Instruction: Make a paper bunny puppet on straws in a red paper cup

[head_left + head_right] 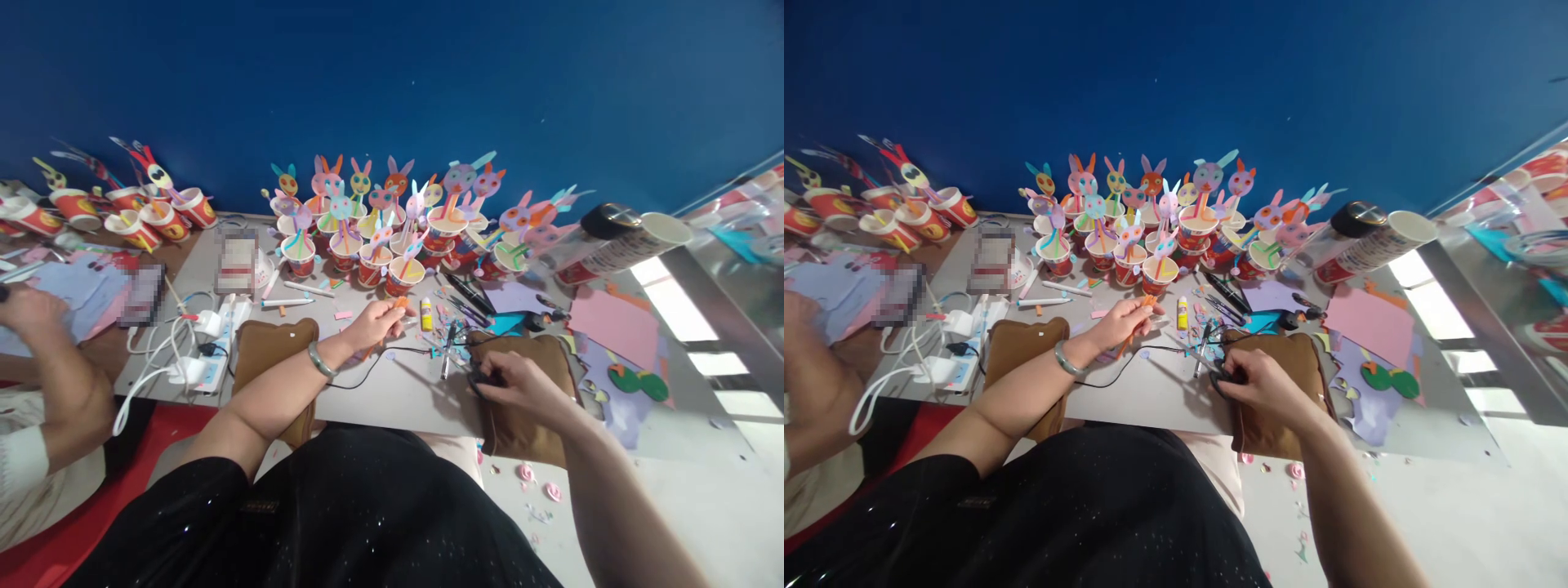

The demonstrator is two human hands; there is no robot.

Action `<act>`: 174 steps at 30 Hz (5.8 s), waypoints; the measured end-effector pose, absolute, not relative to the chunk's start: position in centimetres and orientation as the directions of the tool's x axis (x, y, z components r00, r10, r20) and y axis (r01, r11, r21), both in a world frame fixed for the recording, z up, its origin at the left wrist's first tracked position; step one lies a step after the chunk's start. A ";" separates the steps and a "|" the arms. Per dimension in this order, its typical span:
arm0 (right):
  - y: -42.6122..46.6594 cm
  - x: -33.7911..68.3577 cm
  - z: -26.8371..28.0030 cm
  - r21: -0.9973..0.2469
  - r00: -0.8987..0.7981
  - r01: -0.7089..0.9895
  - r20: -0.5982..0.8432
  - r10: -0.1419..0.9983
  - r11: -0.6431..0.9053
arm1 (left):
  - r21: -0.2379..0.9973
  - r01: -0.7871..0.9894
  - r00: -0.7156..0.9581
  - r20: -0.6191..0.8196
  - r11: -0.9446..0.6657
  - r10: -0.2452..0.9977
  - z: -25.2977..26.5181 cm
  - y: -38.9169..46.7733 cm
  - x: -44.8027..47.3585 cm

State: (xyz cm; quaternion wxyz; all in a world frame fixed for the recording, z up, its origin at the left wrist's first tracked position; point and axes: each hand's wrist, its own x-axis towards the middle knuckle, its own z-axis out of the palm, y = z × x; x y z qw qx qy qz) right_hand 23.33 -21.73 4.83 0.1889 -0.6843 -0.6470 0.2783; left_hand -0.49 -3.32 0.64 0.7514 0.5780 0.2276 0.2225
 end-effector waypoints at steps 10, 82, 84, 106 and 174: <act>-25.7 18.3 -0.2 -0.350 -0.058 0.937 -0.121 0.991 0.013 | 0.958 -0.111 0.766 -0.087 0.264 0.637 0.3 -3.4 -0.4; -13.6 17.9 -1.5 -0.440 0.277 0.869 0.050 0.960 -0.227 | 0.963 -0.200 0.700 0.012 0.180 0.714 0.6 -2.8 -0.6; -13.3 19.7 -1.4 -0.645 0.420 0.724 0.130 0.898 -0.245 | 0.962 -0.202 0.693 0.009 0.183 0.721 0.5 -2.8 -0.5; -7.5 25.8 -1.6 -0.868 0.554 0.397 -0.032 0.832 -0.298 | 0.960 -0.161 0.721 -0.044 0.230 0.692 0.9 -2.7 -0.6; -8.4 25.6 -0.7 -0.895 0.494 0.247 -0.214 0.843 -0.372 | 0.958 -0.167 0.709 -0.048 0.234 0.704 0.6 -2.7 -0.5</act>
